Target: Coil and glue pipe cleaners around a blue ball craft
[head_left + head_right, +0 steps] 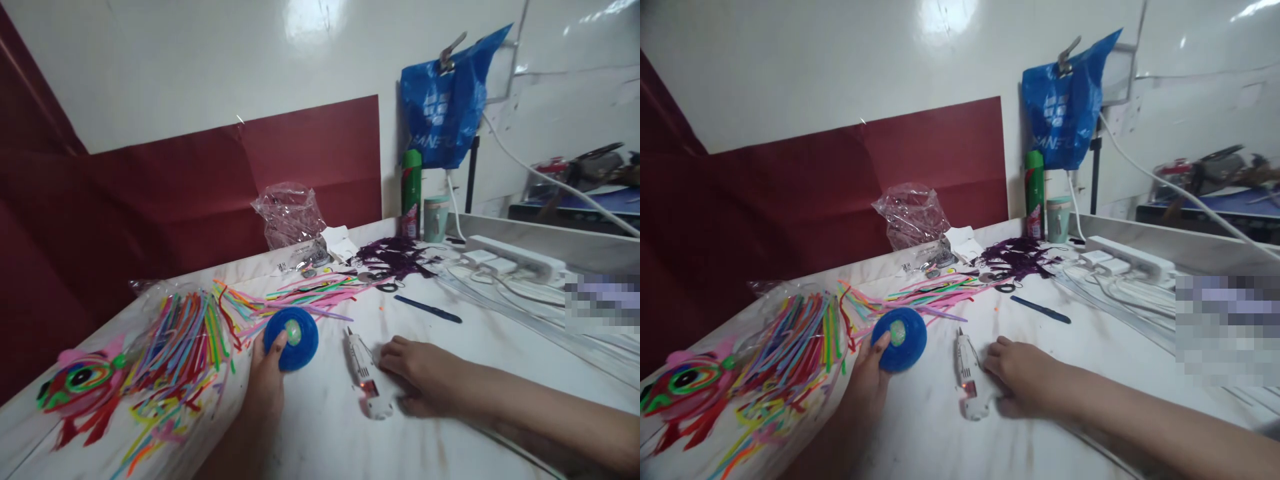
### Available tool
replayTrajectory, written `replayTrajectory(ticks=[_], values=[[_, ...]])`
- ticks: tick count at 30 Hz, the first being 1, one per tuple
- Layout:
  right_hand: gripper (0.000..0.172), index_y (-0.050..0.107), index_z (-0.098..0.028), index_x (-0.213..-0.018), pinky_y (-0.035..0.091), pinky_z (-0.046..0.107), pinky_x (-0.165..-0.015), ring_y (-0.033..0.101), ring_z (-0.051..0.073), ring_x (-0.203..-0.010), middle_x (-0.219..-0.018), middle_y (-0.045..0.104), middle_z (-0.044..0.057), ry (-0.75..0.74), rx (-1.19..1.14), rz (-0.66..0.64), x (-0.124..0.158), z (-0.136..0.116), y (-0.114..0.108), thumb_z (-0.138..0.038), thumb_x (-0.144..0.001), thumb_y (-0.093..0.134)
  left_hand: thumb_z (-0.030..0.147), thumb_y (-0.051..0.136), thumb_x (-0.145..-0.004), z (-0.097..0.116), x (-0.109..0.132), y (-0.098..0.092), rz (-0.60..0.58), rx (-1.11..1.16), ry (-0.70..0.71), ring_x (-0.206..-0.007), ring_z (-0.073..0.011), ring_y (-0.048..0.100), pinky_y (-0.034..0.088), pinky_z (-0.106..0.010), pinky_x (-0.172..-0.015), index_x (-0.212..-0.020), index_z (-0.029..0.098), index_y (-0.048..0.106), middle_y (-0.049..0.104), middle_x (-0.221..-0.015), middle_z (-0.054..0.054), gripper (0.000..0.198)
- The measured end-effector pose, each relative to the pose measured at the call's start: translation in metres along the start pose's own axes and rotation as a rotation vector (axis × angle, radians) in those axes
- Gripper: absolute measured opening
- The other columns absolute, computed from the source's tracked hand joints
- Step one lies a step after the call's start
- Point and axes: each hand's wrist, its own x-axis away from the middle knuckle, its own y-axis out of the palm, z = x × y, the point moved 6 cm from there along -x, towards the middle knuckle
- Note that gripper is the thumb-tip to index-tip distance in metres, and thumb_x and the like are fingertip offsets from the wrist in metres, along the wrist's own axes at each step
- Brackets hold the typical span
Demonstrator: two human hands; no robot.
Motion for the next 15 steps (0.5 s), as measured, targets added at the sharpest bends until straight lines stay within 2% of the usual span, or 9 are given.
replayTrajectory(ticks=[3,6,8,12,15], values=[[0.028,0.066,-0.014,-0.088,0.052,0.038,-0.077,0.062,0.03,-0.088,-0.092,0.068,0.014,0.073,0.059,-0.056,-0.007,0.003,0.004,-0.017,-0.061,0.065,0.035,0.072,-0.072,-0.001,-0.002,-0.006,0.031,0.013,0.015,-0.094,-0.0196,0.062,0.053,-0.028,-0.071,-0.116,0.024,0.056,0.062,-0.116,-0.006,0.048],[0.02,0.064,-0.015,-0.083,0.051,0.035,-0.073,0.061,0.027,-0.081,-0.086,0.066,0.012,0.078,0.049,0.028,-0.01,0.005,0.001,-0.016,-0.063,0.062,0.035,0.071,-0.073,0.001,-0.002,-0.008,0.053,0.001,0.042,-0.096,-0.0201,0.062,0.053,-0.027,-0.072,-0.119,0.025,0.055,0.062,-0.117,-0.006,0.05],[0.017,0.061,-0.015,-0.083,0.051,0.034,-0.069,0.061,0.024,-0.075,-0.084,0.064,0.012,0.098,-0.011,0.137,-0.01,0.006,-0.006,-0.016,-0.066,0.059,0.034,0.072,-0.072,0.001,-0.002,-0.007,0.045,0.01,0.054,-0.096,-0.0197,0.063,0.053,-0.027,-0.073,-0.12,0.026,0.054,0.063,-0.115,-0.005,0.052],[0.012,0.057,-0.018,-0.085,0.051,0.032,-0.061,0.06,0.02,-0.066,-0.078,0.064,0.007,0.162,-0.329,0.377,-0.012,0.006,-0.033,-0.019,-0.075,0.05,0.037,0.073,-0.068,-0.005,-0.003,-0.003,0.002,0.023,0.058,-0.093,-0.0201,0.063,0.053,-0.029,-0.075,-0.121,0.026,0.052,0.064,-0.111,-0.004,0.058],[0.016,0.058,-0.019,-0.085,0.054,0.031,-0.063,0.065,0.02,-0.071,-0.084,0.068,0.007,0.061,-0.617,0.448,-0.019,-0.009,-0.049,-0.026,-0.084,0.044,0.038,0.074,-0.064,-0.01,-0.006,-0.003,-0.026,0.041,0.072,-0.095,-0.0231,0.064,0.053,-0.034,-0.077,-0.122,0.023,0.052,0.065,-0.109,-0.006,0.064]])
